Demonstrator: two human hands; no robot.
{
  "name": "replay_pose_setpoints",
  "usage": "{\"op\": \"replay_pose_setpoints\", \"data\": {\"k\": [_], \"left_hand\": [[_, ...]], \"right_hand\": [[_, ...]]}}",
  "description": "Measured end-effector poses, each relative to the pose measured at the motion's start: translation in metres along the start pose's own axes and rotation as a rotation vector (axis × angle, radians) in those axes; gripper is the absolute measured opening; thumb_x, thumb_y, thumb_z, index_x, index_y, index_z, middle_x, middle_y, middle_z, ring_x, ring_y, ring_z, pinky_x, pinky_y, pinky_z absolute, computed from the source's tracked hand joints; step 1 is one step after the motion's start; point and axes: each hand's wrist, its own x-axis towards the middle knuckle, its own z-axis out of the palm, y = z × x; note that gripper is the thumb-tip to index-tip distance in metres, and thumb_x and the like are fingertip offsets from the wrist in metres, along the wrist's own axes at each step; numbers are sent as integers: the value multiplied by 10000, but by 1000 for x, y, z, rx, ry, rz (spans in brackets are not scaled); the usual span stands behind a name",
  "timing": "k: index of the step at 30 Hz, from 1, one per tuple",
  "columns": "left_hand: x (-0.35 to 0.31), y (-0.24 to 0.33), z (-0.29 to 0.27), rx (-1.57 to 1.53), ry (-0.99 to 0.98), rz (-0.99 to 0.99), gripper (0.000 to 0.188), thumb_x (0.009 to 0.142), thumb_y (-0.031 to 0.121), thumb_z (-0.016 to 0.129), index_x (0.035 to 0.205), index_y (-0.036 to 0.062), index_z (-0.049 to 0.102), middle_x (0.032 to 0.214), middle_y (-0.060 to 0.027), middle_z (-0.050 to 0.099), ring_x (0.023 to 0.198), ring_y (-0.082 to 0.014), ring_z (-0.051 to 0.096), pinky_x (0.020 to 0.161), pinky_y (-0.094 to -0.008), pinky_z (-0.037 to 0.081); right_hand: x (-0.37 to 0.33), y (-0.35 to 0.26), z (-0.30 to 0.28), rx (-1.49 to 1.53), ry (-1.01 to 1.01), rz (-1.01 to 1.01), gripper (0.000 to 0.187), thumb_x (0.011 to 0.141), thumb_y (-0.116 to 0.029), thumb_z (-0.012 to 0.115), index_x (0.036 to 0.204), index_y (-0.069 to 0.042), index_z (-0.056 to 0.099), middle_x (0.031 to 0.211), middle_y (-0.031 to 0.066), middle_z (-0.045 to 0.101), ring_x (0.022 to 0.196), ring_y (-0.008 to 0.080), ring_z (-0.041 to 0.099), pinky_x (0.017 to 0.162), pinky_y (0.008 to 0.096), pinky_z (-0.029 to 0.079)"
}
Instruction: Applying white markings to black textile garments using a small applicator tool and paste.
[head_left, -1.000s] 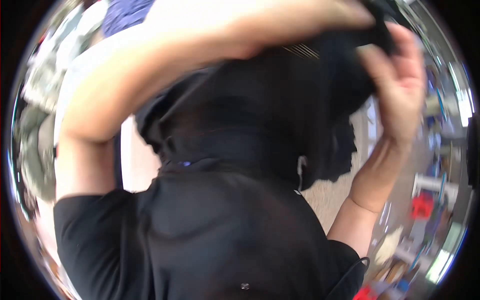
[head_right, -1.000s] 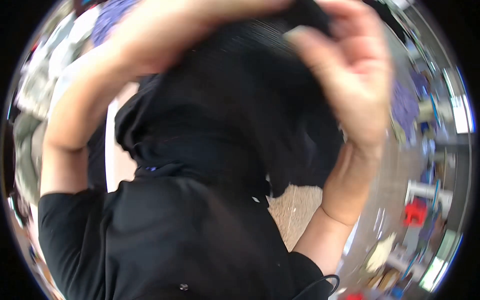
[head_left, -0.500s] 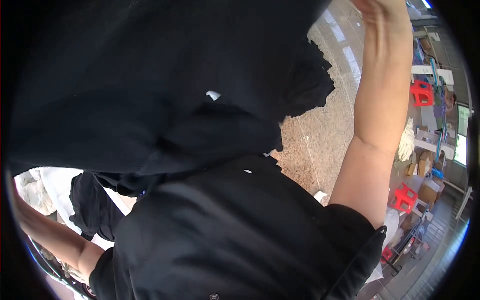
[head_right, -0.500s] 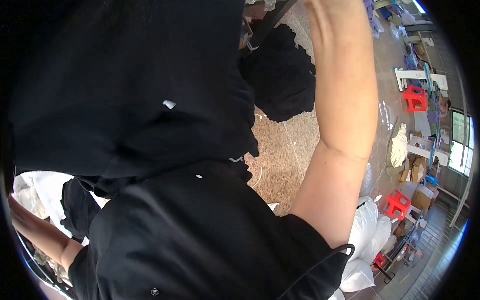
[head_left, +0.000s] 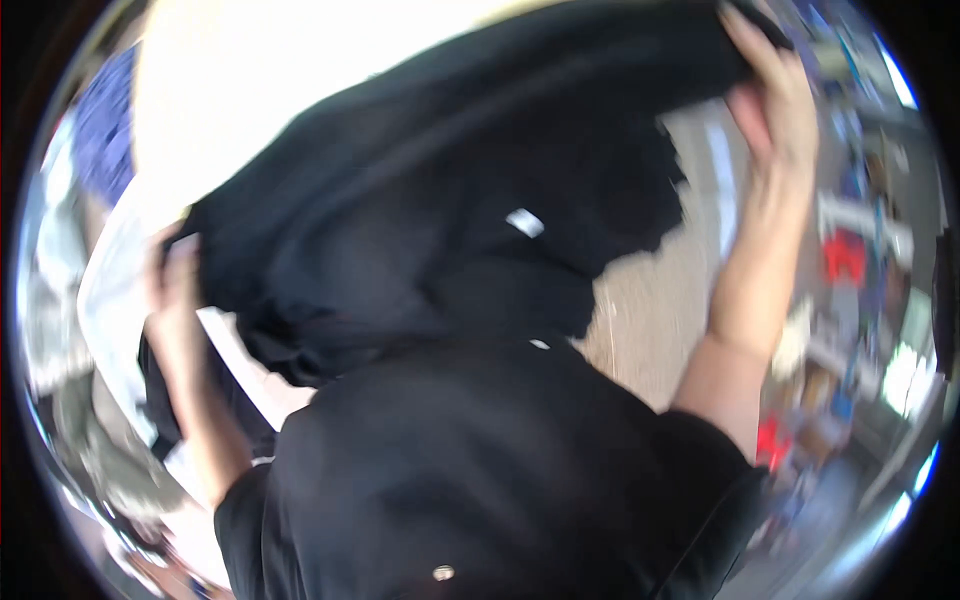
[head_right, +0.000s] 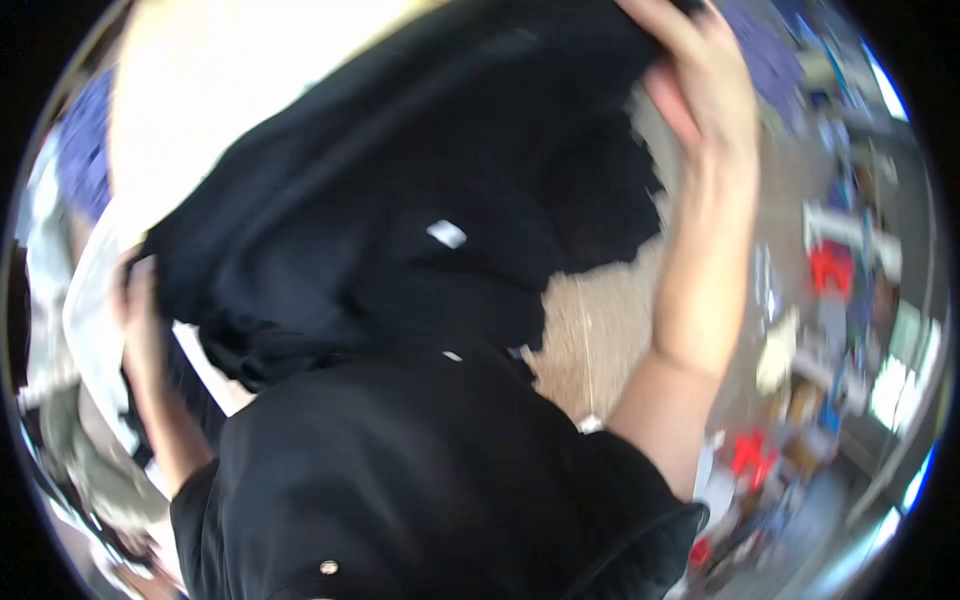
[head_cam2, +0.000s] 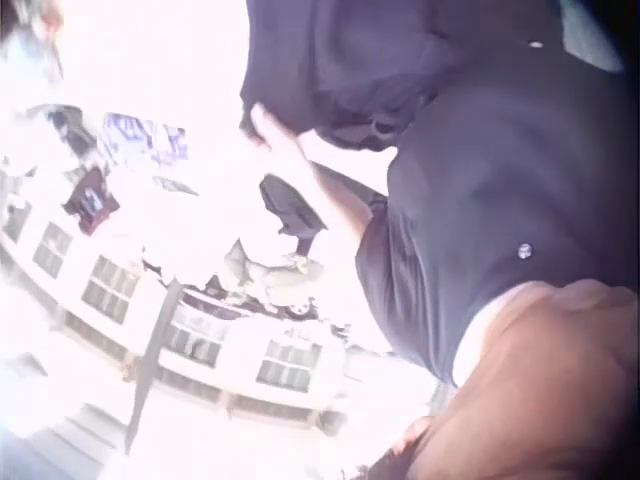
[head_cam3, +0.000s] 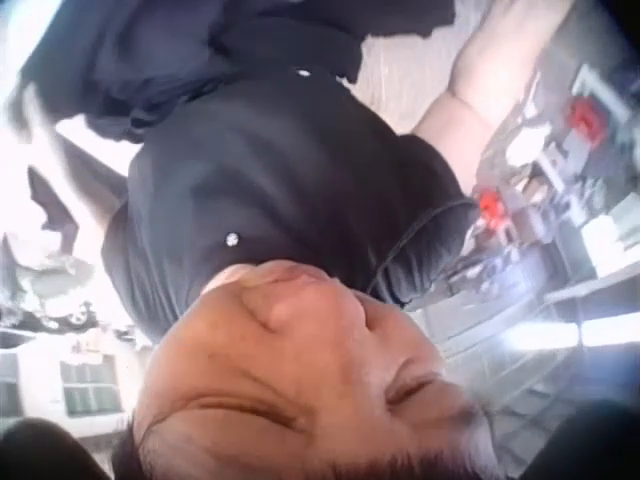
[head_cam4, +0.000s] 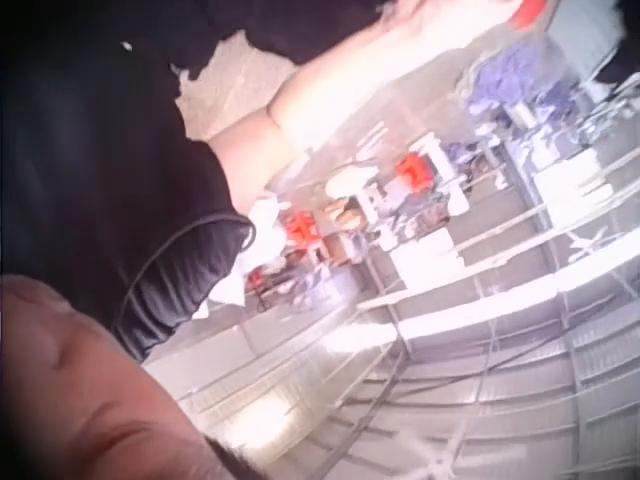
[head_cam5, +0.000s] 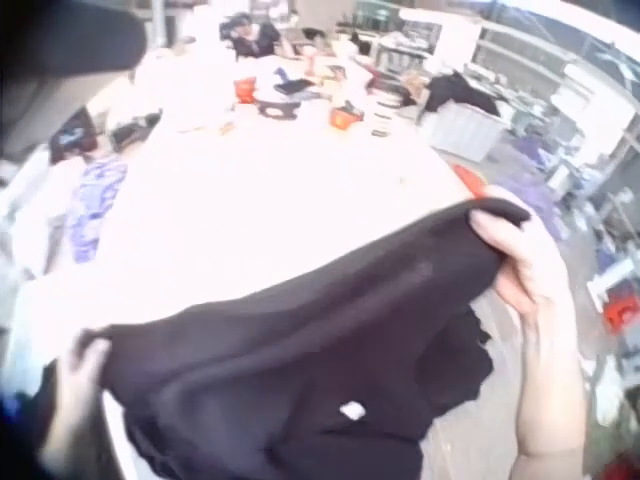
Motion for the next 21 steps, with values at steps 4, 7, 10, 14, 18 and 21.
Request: {"op": "replay_pose_setpoints", "data": {"k": [4,7,10,14,18,21], "left_hand": [[-6,-55,65,395,-456,582,259,743,-33,563,994,28,580,899,-179,615,844,-363,609,743,-404,495],[15,-41,48,135,-481,428,171,809,38,608,973,4,573,870,-166,620,798,-301,624,739,-338,494],[55,-29,21,-46,-119,259,152,849,49,608,987,-13,609,885,-90,650,836,-153,604,770,-271,475],[110,-10,21,-105,-263,88,170,837,134,653,932,-4,624,803,-40,620,782,-97,561,724,-245,466],[146,-8,35,-90,-89,206,169,851,142,640,932,-5,623,776,-50,632,747,-96,573,697,-262,474],[165,-19,46,-111,-21,191,210,825,154,646,925,-29,627,732,-152,639,659,-202,616,644,-311,487]], "right_hand": [[6,34,7,18,52,118,369,873,-69,621,1207,25,496,1164,126,566,1037,196,578,905,319,471],[16,65,3,-160,108,168,288,895,-130,613,1146,-2,552,1039,95,615,913,158,609,814,278,504],[51,88,11,-153,108,150,249,897,-146,616,1099,-5,577,969,70,638,865,153,619,799,282,515],[93,124,34,-383,107,26,202,891,-172,632,978,10,614,901,41,635,772,100,565,717,235,471],[106,147,35,-424,101,112,206,890,-189,633,956,5,615,875,32,631,753,96,553,698,230,465],[109,161,44,-512,34,122,202,889,-191,627,921,6,603,834,36,624,737,96,542,685,237,461]]}}
